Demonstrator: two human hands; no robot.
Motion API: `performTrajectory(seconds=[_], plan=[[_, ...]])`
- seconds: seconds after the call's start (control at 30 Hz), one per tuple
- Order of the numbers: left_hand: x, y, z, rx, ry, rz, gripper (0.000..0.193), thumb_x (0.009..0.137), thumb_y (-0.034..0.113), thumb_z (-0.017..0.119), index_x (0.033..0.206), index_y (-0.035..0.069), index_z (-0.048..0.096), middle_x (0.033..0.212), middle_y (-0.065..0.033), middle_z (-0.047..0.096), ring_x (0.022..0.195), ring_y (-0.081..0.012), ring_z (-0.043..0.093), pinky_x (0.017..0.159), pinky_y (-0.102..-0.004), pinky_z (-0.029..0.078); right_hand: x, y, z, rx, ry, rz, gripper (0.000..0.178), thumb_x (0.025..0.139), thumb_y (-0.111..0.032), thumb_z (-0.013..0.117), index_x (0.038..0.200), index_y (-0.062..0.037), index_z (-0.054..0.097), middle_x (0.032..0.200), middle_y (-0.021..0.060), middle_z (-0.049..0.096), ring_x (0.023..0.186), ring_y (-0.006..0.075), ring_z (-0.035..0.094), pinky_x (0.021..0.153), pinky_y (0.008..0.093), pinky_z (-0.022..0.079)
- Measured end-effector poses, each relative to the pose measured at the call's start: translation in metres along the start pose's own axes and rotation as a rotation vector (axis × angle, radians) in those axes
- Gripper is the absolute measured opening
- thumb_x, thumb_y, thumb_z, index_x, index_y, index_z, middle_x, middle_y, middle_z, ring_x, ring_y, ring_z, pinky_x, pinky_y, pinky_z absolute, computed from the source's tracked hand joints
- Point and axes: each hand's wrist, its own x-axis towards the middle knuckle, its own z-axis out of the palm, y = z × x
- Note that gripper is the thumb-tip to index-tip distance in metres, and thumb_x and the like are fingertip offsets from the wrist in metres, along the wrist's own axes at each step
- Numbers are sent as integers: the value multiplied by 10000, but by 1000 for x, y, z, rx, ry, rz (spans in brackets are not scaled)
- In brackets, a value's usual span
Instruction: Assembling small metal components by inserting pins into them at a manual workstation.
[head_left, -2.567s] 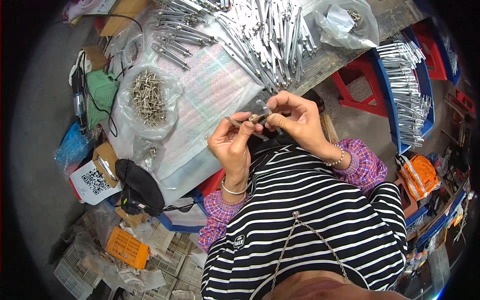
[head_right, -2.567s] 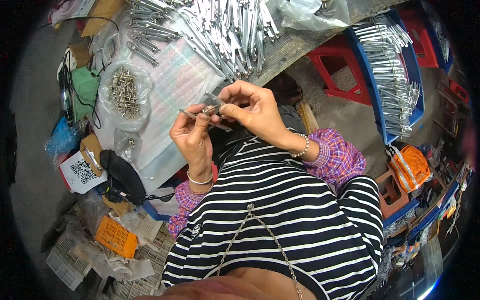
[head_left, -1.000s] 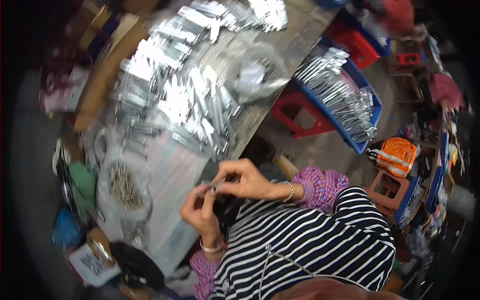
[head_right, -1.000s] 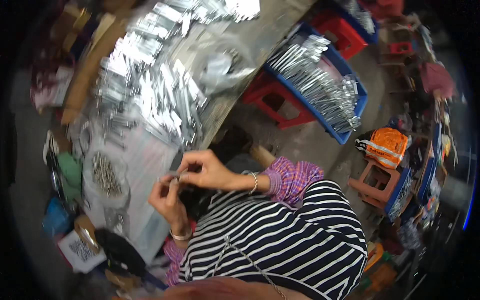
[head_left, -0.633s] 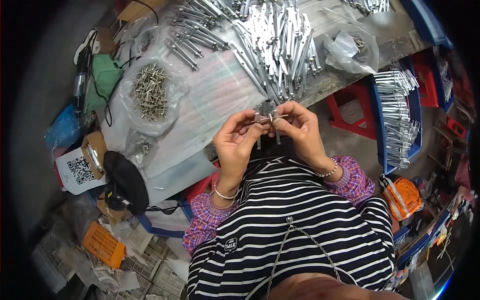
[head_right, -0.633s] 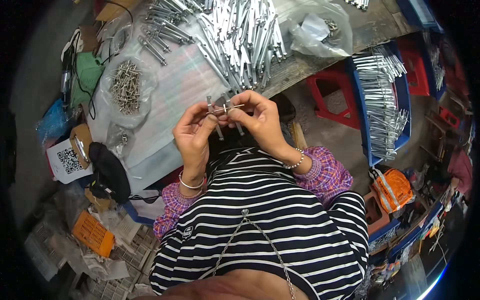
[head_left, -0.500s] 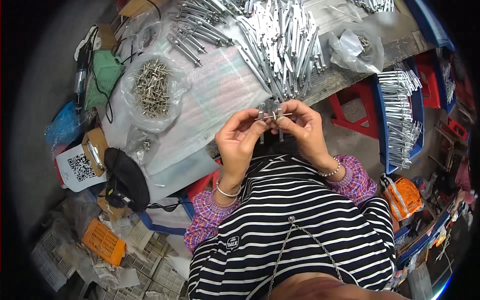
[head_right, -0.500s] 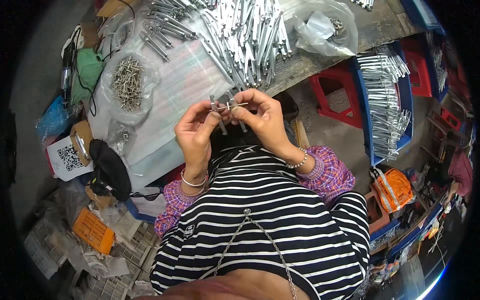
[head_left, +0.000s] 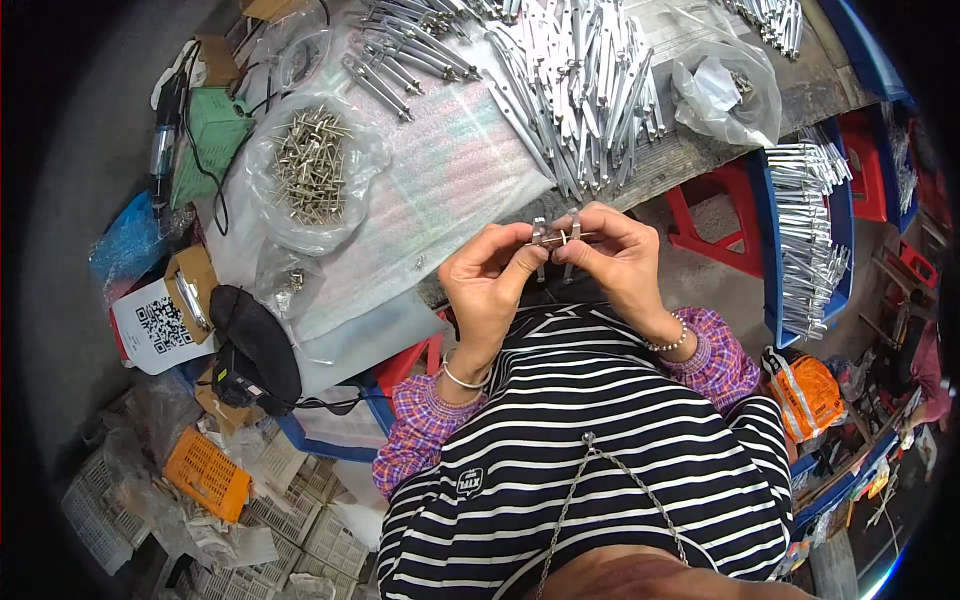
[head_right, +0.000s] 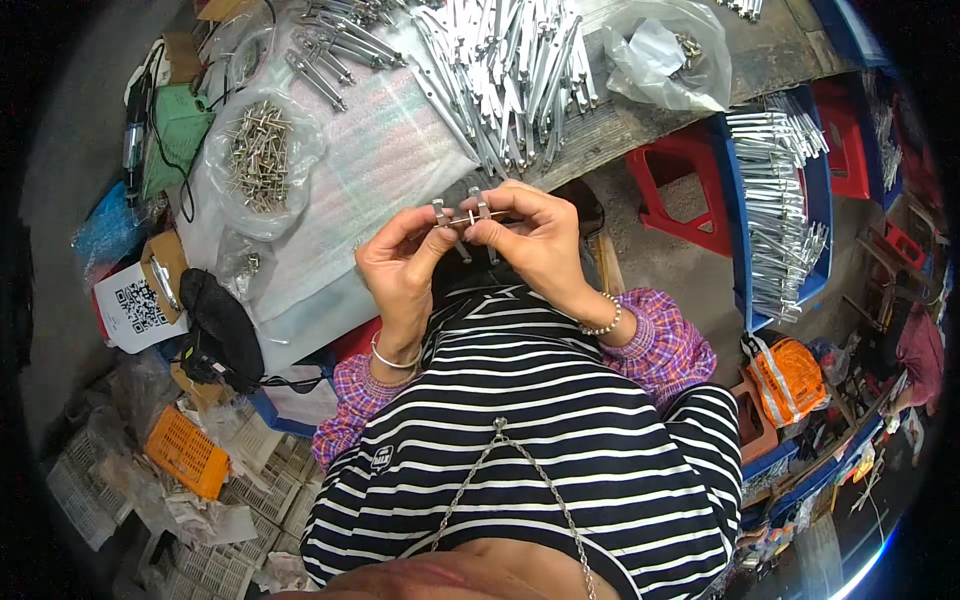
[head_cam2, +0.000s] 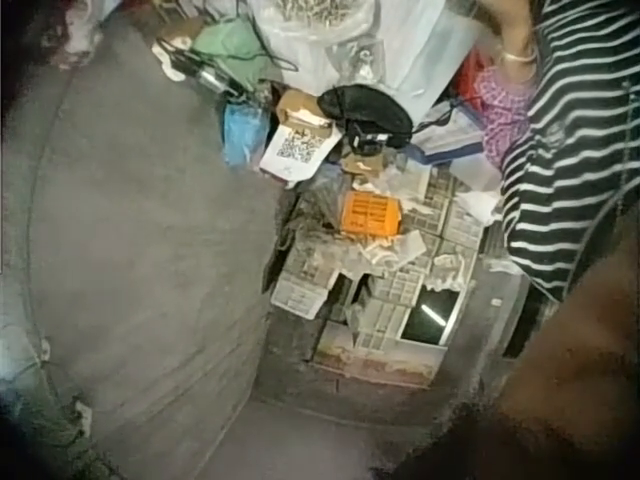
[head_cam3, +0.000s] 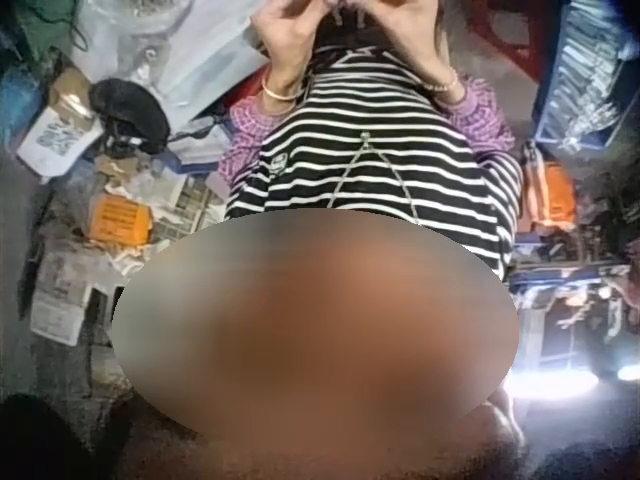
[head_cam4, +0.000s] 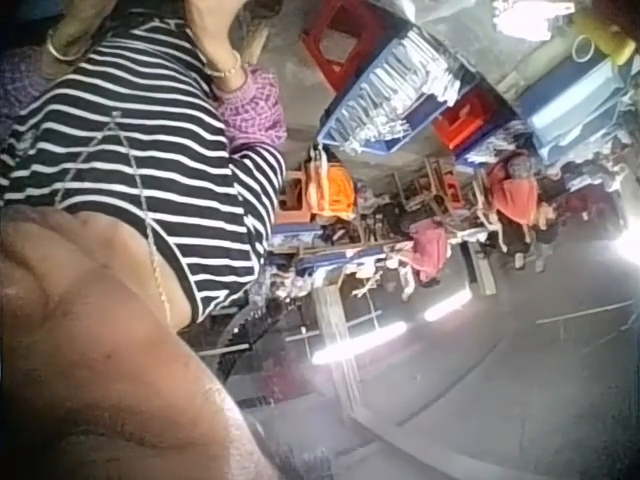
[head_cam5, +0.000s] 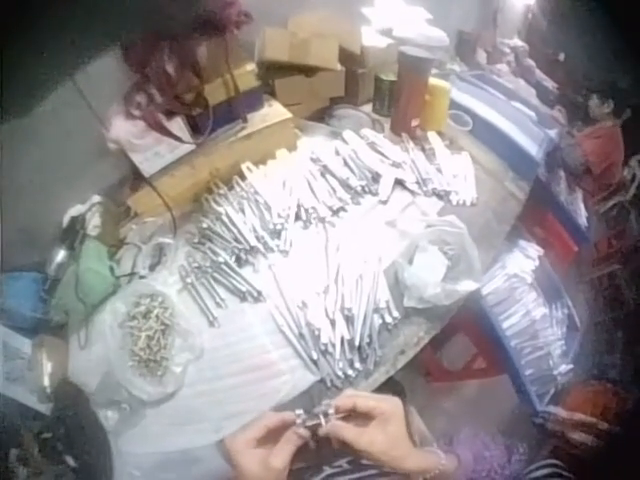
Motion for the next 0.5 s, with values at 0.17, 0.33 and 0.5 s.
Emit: performTrajectory(seconds=[0.17, 0.33, 0.5], plan=[[1, 1, -1, 84, -68, 23, 159, 740, -68, 653, 895, -47, 631, 772, -31, 598, 689, -74, 566, 617, -178, 447, 0, 1, -2, -24, -37, -34, 173, 759, 56, 625, 931, 56, 606, 864, 68, 582, 751, 121, 593, 694, 227, 491], [1, 0, 2, 69, -26, -27, 171, 746, -60, 653, 915, -50, 628, 814, -43, 613, 716, -86, 579, 639, -186, 457, 2, -6, 2, 58, 9, 125, 186, 770, 35, 625, 953, 57, 596, 843, 58, 570, 737, 123, 590, 678, 230, 488], [5, 6, 6, -76, -20, -114, 188, 760, -38, 654, 942, -64, 614, 848, -60, 623, 749, -98, 590, 682, -196, 471, 5, -6, -2, 14, -1, 93, 186, 777, 21, 624, 957, 57, 595, 854, 56, 558, 721, 125, 587, 660, 229, 488]])
